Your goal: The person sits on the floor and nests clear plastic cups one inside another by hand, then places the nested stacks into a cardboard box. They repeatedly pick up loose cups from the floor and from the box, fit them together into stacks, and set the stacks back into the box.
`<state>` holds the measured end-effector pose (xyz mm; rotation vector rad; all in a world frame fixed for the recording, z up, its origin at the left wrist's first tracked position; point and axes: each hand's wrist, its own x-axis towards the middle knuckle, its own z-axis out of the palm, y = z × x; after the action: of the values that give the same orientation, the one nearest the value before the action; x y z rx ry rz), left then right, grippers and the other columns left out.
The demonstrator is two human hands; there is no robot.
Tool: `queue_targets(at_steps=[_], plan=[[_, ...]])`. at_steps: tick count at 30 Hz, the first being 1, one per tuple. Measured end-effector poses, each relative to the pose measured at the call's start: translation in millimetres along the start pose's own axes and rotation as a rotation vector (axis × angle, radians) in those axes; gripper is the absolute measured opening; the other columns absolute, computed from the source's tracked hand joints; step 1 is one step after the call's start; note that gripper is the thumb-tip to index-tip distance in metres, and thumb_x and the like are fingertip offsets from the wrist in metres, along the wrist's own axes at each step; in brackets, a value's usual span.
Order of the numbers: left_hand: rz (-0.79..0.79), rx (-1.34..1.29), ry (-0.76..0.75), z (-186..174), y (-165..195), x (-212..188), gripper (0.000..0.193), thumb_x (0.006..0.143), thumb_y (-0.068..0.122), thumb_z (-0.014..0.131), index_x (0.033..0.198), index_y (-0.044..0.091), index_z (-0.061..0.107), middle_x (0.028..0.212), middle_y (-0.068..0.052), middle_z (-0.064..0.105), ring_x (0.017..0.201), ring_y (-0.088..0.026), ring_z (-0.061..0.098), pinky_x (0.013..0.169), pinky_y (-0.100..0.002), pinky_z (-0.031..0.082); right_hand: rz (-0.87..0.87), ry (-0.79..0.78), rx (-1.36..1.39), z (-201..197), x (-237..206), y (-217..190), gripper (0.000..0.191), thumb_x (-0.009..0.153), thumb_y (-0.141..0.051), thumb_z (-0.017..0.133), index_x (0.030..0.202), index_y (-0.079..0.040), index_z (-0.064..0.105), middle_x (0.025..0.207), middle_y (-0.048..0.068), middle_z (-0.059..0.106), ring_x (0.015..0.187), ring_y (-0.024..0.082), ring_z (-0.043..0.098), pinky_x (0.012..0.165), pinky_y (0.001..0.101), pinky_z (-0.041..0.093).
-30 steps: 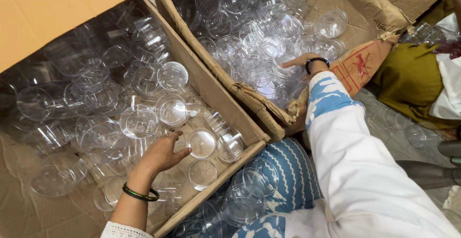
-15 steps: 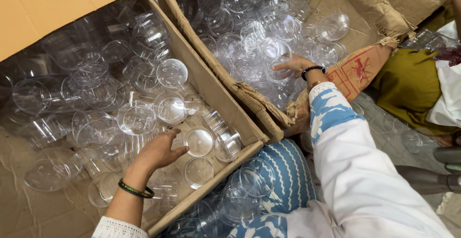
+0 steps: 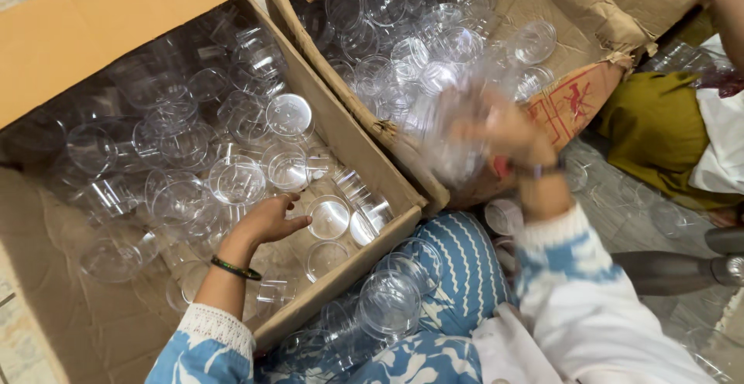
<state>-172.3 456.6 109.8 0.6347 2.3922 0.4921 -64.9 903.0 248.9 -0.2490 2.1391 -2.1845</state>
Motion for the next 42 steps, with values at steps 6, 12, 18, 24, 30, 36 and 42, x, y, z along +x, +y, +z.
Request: queue_targets(at_steps=[6,12,18,24,30,36,42], plan=[[0.012,-0.006,-0.039,9,-4,10,0.082,0.082,0.053,0.074,0.146,0.007,0.051,0.135,-0.019,0.065,0.122,-0.036,0.065,0.104,-0.041,0.052,0.166,-0.704,-0.411,187,-74,11,0.074,0.085,-0.044,0.079,0.145,-0.006,0.056,0.122,0.017,0.073,0.11,0.023,0.072,0.094,0.0373,0.059],[0.02,-0.026,-0.026,12,-1,8,0.083,0.082,0.053,0.074,0.146,0.006,0.051,0.135,-0.02,0.065,0.123,-0.036,0.065,0.104,-0.041,0.052,0.061,-0.509,-0.786,127,-41,1,0.076,0.078,-0.051,0.08,0.134,-0.003,0.062,0.127,0.017,0.068,0.114,0.028,0.068,0.093,0.0383,0.055],[0.02,-0.012,-0.011,10,5,7,0.081,0.082,0.052,0.074,0.146,0.007,0.052,0.134,-0.02,0.065,0.123,-0.036,0.065,0.104,-0.041,0.051,0.557,0.311,-0.645,-22,152,30,0.069,0.092,-0.051,0.077,0.108,0.015,0.064,0.087,0.019,0.074,0.074,0.027,0.074,0.06,0.035,0.062],[0.019,-0.023,0.05,8,3,6,0.08,0.08,0.049,0.076,0.144,0.007,0.053,0.135,-0.02,0.064,0.125,-0.034,0.063,0.105,-0.041,0.049,0.731,0.354,-0.899,-29,183,149,0.095,0.068,-0.066,0.09,0.112,0.014,0.065,0.105,0.023,0.07,0.076,0.026,0.071,0.059,0.0365,0.06],[0.062,0.056,0.009,16,23,1,0.076,0.08,0.045,0.077,0.142,0.006,0.055,0.133,-0.023,0.063,0.124,-0.037,0.061,0.105,-0.043,0.049,0.556,0.589,-0.429,-34,197,159,0.101,0.069,-0.025,0.097,0.145,0.0,0.035,0.124,0.017,0.056,0.094,0.027,0.062,0.063,0.0458,0.062],[0.091,0.021,0.042,13,21,2,0.075,0.079,0.044,0.08,0.138,0.004,0.056,0.132,-0.024,0.062,0.125,-0.037,0.06,0.104,-0.044,0.048,0.517,0.514,-0.05,-38,206,145,0.077,0.073,-0.001,0.081,0.143,0.001,0.048,0.112,0.022,0.068,0.078,0.03,0.073,0.061,0.0444,0.061],[0.003,0.033,0.07,-1,2,19,0.075,0.081,0.048,0.076,0.139,0.004,0.058,0.133,-0.024,0.064,0.125,-0.037,0.061,0.105,-0.043,0.049,0.116,0.324,-0.023,-40,152,34,0.063,0.087,-0.006,0.079,0.143,-0.003,0.05,0.105,0.011,0.067,0.08,0.019,0.07,0.067,0.0315,0.059]])
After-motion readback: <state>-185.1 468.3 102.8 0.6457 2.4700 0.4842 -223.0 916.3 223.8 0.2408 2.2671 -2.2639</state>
